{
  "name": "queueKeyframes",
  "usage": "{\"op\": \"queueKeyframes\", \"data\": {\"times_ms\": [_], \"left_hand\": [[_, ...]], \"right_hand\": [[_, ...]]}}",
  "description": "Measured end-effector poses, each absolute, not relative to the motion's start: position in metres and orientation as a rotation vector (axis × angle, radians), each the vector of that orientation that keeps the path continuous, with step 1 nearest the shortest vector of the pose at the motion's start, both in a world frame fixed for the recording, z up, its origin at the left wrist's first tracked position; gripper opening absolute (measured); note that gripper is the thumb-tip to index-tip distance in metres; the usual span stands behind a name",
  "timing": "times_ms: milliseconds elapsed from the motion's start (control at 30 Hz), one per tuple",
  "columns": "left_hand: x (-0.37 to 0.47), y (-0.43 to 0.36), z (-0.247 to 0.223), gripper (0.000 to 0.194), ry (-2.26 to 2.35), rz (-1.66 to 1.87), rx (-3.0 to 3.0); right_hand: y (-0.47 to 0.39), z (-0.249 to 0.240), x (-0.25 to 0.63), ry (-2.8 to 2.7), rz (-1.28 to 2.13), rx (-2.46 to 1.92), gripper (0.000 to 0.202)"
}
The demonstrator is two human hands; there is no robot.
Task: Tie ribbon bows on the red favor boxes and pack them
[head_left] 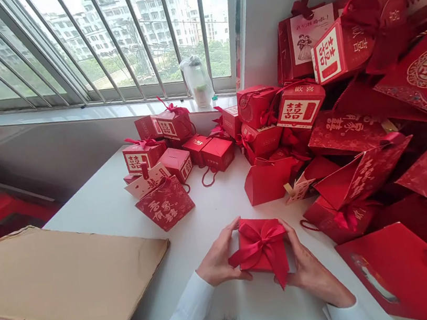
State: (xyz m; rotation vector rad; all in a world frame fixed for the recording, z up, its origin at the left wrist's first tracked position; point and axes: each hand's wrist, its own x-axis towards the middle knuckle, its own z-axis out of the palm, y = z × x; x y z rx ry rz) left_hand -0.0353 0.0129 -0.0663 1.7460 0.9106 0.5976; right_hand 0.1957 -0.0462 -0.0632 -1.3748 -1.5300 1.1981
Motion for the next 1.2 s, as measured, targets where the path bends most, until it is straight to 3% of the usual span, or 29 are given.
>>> {"op": "queueKeyframes", "data": {"times_ms": [300, 533, 767, 967, 1200], "left_hand": [[-0.044, 0.007, -0.06, 0.102, 0.953, 0.66, 1.719], [-0.049, 0.012, -0.079, 0.109, 0.993, 0.656, 1.669], [-0.045, 0.015, -0.084, 0.11, 1.058, 0.58, 1.809], [-0.04, 0.017, -0.083, 0.103, 1.098, 0.584, 1.833], [-0.035, 0.016, -0.082, 0.099, 1.141, 0.649, 1.939]], "right_hand": [[-0.039, -0.089, 0.193, -1.555, 1.057, -1.292, 0.098], [-0.03, -0.094, 0.187, -1.6, 1.097, -1.295, 0.087], [-0.031, -0.102, 0.185, -1.7, 0.94, -1.286, 0.088], [-0.028, -0.106, 0.185, -1.76, 0.844, -1.236, 0.101], [-0.027, -0.114, 0.185, -1.762, 0.772, -1.29, 0.099]]}}
